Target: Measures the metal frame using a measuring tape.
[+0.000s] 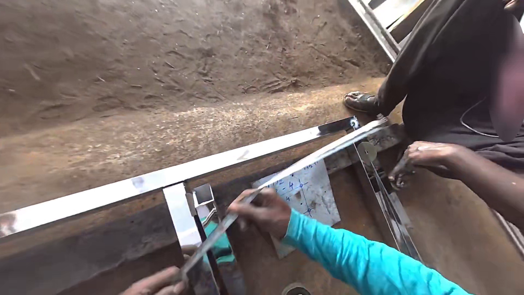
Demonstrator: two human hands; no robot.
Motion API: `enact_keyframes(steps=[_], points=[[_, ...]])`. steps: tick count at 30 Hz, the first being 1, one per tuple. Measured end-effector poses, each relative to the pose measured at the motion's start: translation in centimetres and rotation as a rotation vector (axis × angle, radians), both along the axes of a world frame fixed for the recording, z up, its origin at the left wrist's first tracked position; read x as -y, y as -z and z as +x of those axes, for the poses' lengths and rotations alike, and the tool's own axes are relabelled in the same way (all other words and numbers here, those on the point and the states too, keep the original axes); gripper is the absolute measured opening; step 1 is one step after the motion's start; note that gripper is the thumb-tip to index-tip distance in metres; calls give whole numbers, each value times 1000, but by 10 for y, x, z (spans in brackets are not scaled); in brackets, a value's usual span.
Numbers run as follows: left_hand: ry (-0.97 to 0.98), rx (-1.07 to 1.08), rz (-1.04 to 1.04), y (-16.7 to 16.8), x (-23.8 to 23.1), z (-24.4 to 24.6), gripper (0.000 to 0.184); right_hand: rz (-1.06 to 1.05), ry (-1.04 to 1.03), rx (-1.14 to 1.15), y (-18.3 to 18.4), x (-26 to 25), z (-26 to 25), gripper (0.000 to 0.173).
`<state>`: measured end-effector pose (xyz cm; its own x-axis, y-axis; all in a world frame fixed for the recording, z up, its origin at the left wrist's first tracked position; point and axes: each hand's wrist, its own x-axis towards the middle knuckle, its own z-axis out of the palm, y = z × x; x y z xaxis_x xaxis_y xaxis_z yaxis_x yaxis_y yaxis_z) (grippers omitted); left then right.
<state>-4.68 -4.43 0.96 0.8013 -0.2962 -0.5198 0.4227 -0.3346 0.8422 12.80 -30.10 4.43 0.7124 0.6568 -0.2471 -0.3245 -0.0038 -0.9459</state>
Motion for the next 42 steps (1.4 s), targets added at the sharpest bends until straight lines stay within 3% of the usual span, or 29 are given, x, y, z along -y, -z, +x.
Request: enact_keyframes(steps=[2, 5, 9, 14, 25, 30, 36, 42], points=[[-97, 27, 147, -6, -23, 9, 26, -32, 195, -135, 17, 21, 23, 19], [-207, 176, 346, 4, -72, 14, 29, -132, 456, -255, 43, 65, 61, 25], [-241, 276, 461, -12, -88, 20, 24, -205, 613, -289, 71, 124, 83, 33], [-132, 423, 440, 1, -98, 19, 21, -218, 573, -355, 83, 151, 83, 34], [-159, 429, 483, 21, -98, 8, 23, -287, 461, -401, 98, 170, 82, 36], [-224, 484, 538, 46, -100, 0, 26, -395, 440, -385, 91, 170, 82, 35], [-208, 409, 520, 35, -89, 2, 7, -437, 467, -361, 105, 176, 81, 34], [-229, 415, 478, 43, -90, 1, 11, -374, 461, -386, 105, 179, 83, 34]])
